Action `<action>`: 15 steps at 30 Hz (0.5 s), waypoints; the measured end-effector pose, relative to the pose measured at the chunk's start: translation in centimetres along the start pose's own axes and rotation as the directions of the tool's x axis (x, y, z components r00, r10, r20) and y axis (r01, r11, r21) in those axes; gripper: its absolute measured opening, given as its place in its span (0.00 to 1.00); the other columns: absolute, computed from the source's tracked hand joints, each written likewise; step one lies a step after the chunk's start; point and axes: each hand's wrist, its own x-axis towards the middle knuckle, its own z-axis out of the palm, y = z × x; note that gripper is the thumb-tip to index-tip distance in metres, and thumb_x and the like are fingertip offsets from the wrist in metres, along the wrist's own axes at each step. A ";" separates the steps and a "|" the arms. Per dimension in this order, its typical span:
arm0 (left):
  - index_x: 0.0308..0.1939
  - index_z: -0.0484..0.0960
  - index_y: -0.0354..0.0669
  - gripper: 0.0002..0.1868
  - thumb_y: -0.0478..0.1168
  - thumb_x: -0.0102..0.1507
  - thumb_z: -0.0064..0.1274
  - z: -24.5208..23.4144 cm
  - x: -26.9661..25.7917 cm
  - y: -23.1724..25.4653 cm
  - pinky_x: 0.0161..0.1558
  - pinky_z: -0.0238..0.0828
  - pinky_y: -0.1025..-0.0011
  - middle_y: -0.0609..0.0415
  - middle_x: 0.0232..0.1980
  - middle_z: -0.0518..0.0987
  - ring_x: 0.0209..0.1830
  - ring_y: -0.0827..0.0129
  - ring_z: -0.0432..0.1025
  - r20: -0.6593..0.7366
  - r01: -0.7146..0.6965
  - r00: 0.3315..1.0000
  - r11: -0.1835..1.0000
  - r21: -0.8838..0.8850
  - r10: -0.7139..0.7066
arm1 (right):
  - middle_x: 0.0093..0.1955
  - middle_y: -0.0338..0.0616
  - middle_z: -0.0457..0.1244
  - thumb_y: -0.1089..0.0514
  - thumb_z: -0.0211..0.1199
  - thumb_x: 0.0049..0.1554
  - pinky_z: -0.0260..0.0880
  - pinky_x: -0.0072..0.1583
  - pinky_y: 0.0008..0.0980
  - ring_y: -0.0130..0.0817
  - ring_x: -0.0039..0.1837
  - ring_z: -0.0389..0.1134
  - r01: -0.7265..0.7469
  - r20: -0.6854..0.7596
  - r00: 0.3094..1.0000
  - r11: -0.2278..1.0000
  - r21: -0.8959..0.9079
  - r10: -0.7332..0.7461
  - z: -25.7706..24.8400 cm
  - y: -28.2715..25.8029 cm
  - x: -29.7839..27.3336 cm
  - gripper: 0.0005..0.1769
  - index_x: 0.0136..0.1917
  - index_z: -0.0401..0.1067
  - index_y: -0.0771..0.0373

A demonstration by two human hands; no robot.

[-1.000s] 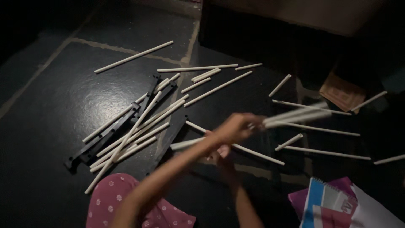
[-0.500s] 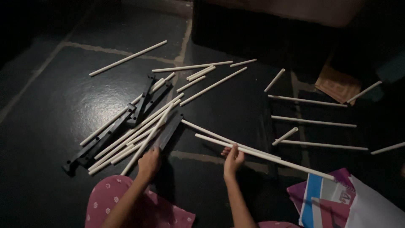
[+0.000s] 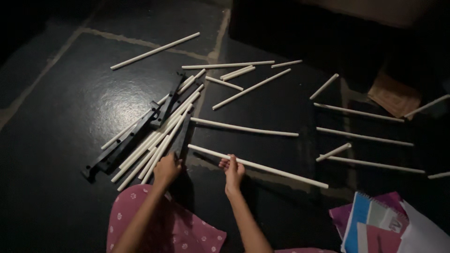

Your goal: The person assembles a ladder-style frame by inserting white rods into black side rails. They repeatedly lift the frame to tap the rods into place, then set it down to add more rods and continue assembly.

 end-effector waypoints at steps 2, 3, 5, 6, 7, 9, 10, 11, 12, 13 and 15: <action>0.58 0.77 0.47 0.24 0.53 0.62 0.58 -0.9 -0.2 0.2 0.51 0.74 0.45 0.39 0.49 0.83 0.52 0.39 0.77 0.012 -0.010 1.000 1.000 -0.025 0.010 | 0.42 0.49 0.69 0.49 0.54 0.66 0.78 0.48 0.33 0.33 0.42 0.72 0.000 -0.006 1.000 1.000 -0.011 0.000 1.0 0.9 0.2 0.20 0.54 0.73 0.70; 0.60 0.76 0.48 0.26 0.53 0.61 0.58 -1.3 -0.3 0.2 0.53 0.74 0.46 0.38 0.50 0.83 0.53 0.40 0.77 0.011 -0.016 1.000 0.999 -0.039 0.017 | 0.41 0.48 0.69 0.49 0.54 0.66 0.78 0.48 0.32 0.32 0.42 0.72 -0.008 -0.022 1.000 0.999 -0.043 0.008 1.5 1.2 0.1 0.19 0.54 0.73 0.69; 0.66 0.73 0.50 0.30 0.51 0.61 0.59 -1.8 -0.4 0.2 0.55 0.73 0.49 0.37 0.52 0.82 0.55 0.41 0.76 0.012 -0.025 1.000 0.995 -0.095 0.026 | 0.41 0.48 0.69 0.49 0.54 0.66 0.79 0.48 0.33 0.32 0.42 0.73 -0.023 -0.040 0.999 0.998 -0.059 0.021 1.8 1.5 0.2 0.19 0.54 0.74 0.68; 0.68 0.72 0.51 0.32 0.50 0.60 0.59 -1.7 -0.4 0.2 0.57 0.73 0.51 0.38 0.54 0.82 0.56 0.42 0.76 0.015 -0.025 1.000 0.990 -0.136 0.027 | 0.41 0.48 0.69 0.49 0.54 0.66 0.79 0.48 0.33 0.33 0.42 0.73 -0.030 -0.042 0.999 0.999 -0.044 0.029 1.7 1.5 0.2 0.19 0.54 0.74 0.69; 0.70 0.70 0.52 0.34 0.50 0.60 0.60 -1.6 -0.3 0.0 0.58 0.72 0.52 0.38 0.56 0.81 0.57 0.43 0.75 0.017 -0.025 0.999 0.984 -0.177 0.028 | 0.41 0.49 0.69 0.49 0.55 0.66 0.79 0.48 0.33 0.33 0.42 0.72 -0.037 -0.043 0.998 0.999 -0.028 0.036 1.6 1.5 0.2 0.19 0.54 0.74 0.69; 0.70 0.69 0.50 0.35 0.48 0.60 0.60 -0.7 0.3 -0.5 0.60 0.70 0.54 0.39 0.60 0.79 0.60 0.45 0.74 0.018 -0.030 0.999 0.975 -0.222 0.034 | 0.41 0.48 0.69 0.48 0.54 0.65 0.79 0.49 0.33 0.32 0.43 0.73 -0.079 -0.069 0.995 0.995 -0.067 0.075 1.4 1.5 -0.1 0.20 0.53 0.74 0.68; 0.71 0.69 0.49 0.36 0.47 0.59 0.61 -0.1 0.8 -0.8 0.61 0.69 0.55 0.39 0.62 0.78 0.61 0.45 0.73 0.016 -0.032 0.999 0.969 -0.244 0.037 | 0.41 0.48 0.70 0.48 0.54 0.65 0.80 0.49 0.33 0.32 0.43 0.73 -0.100 -0.080 0.992 0.991 -0.085 0.093 1.4 1.4 -0.2 0.20 0.53 0.73 0.68; 0.70 0.69 0.46 0.36 0.46 0.59 0.61 0.6 1.2 -1.3 0.62 0.69 0.55 0.38 0.63 0.77 0.62 0.45 0.73 -0.025 -0.085 0.996 0.961 -0.265 0.081 | 0.42 0.48 0.69 0.48 0.54 0.65 0.79 0.49 0.33 0.32 0.43 0.73 -0.097 -0.074 0.993 0.992 -0.080 0.091 1.4 1.5 -0.5 0.20 0.54 0.74 0.68; 0.69 0.70 0.43 0.35 0.45 0.59 0.62 1.3 1.5 -1.8 0.63 0.68 0.56 0.37 0.63 0.77 0.63 0.45 0.72 -0.070 -0.139 0.990 0.949 -0.283 0.124 | 0.42 0.48 0.69 0.48 0.54 0.65 0.79 0.50 0.33 0.32 0.44 0.73 -0.093 -0.066 0.994 0.993 -0.073 0.088 1.4 1.5 -0.9 0.21 0.54 0.74 0.68; 0.69 0.70 0.40 0.35 0.44 0.59 0.63 1.9 1.9 -2.2 0.64 0.67 0.57 0.36 0.64 0.76 0.64 0.45 0.71 -0.116 -0.193 0.979 0.935 -0.299 0.165 | 0.42 0.48 0.69 0.48 0.54 0.65 0.78 0.50 0.33 0.32 0.44 0.73 -0.089 -0.058 0.995 0.994 -0.067 0.085 1.5 1.5 -1.2 0.21 0.54 0.74 0.68; 0.70 0.69 0.39 0.37 0.43 0.59 0.63 2.6 2.5 -2.7 0.65 0.66 0.58 0.36 0.64 0.76 0.64 0.45 0.71 -0.097 -0.180 0.983 0.941 -0.286 0.159 | 0.42 0.48 0.69 0.48 0.53 0.65 0.78 0.50 0.33 0.32 0.44 0.73 -0.082 -0.077 0.994 0.993 -0.085 0.075 1.9 1.3 -1.7 0.20 0.54 0.73 0.68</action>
